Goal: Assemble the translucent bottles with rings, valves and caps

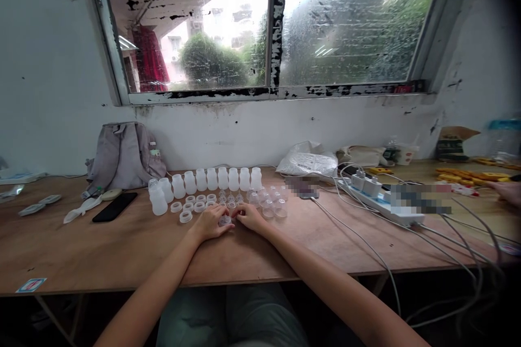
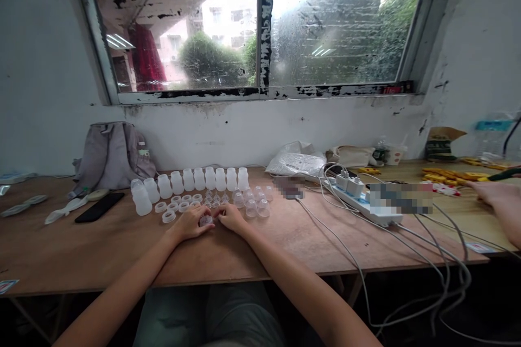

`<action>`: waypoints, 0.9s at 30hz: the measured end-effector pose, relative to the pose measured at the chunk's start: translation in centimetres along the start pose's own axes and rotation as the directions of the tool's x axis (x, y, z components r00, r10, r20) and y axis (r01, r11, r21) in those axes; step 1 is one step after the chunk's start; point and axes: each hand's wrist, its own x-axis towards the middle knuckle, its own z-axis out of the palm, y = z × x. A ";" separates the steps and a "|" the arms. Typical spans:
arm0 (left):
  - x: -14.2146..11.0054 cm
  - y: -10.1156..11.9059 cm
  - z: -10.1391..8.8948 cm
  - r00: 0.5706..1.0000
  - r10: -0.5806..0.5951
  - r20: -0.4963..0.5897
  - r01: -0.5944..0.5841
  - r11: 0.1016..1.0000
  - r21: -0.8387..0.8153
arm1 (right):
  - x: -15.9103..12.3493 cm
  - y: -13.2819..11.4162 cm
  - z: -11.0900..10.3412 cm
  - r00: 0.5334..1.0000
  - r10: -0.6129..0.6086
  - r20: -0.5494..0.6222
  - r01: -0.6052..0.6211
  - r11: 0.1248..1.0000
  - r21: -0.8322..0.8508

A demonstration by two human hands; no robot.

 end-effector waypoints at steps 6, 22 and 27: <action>0.0 0.1 -0.2 1.000 0.006 0.015 -0.005 1.000 -0.012 | 0.0 -0.2 0.0 1.000 -0.012 0.002 0.012 1.000 0.002; 3.7 0.9 2.9 0.922 -0.300 -0.245 0.202 0.912 -0.357 | -0.5 -0.8 0.4 0.943 -0.027 -0.332 0.027 1.000 -0.006; 3.7 1.8 3.6 0.901 -0.334 -0.275 0.209 0.893 -0.399 | 0.0 0.1 0.3 0.915 0.039 -0.401 -0.045 0.999 -0.005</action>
